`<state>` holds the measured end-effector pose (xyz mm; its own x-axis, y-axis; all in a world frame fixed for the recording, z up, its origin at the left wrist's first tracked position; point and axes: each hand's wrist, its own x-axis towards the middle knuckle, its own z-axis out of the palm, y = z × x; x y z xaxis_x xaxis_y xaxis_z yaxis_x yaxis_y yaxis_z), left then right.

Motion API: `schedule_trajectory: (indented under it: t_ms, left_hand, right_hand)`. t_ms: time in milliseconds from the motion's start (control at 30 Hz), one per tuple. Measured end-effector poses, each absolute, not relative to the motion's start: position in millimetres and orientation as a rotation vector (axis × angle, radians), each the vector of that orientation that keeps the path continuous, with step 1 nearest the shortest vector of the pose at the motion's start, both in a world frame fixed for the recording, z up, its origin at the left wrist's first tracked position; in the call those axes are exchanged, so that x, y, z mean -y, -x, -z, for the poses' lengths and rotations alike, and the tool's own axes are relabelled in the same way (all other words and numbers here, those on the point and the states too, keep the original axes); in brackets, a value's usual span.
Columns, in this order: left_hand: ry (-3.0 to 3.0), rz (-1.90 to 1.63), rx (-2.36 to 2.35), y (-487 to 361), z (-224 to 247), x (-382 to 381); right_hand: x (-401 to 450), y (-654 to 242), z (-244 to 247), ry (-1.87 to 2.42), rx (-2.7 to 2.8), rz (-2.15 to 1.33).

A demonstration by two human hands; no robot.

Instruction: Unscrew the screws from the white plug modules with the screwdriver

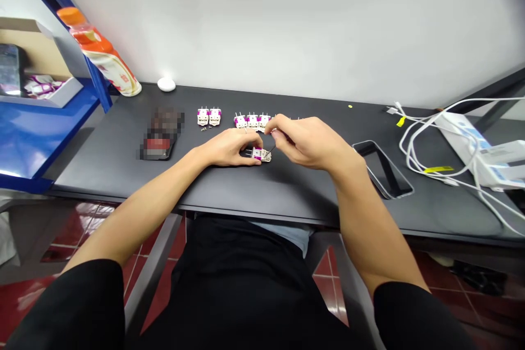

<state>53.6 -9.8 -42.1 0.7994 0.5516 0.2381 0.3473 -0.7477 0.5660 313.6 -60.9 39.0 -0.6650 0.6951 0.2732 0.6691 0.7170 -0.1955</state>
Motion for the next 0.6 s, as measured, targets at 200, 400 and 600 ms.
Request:
schedule_trajectory:
  t_ms: [200,400,600]
  left_hand:
    - [-2.469,-0.524,-0.681,-53.8,41.0,10.4]
    - [-2.456,-0.519,-0.678,-53.7,40.0,11.0]
    - [-2.464,-0.524,-0.691,-53.8,41.7,9.7]
  right_hand:
    - [62.0,-315.2,-38.7,0.937,2.595,-0.134]
    - [59.7,-314.5,-38.7,1.051,2.597,-0.046]
    - [60.8,-314.7,-37.5,0.942,2.560,-0.071]
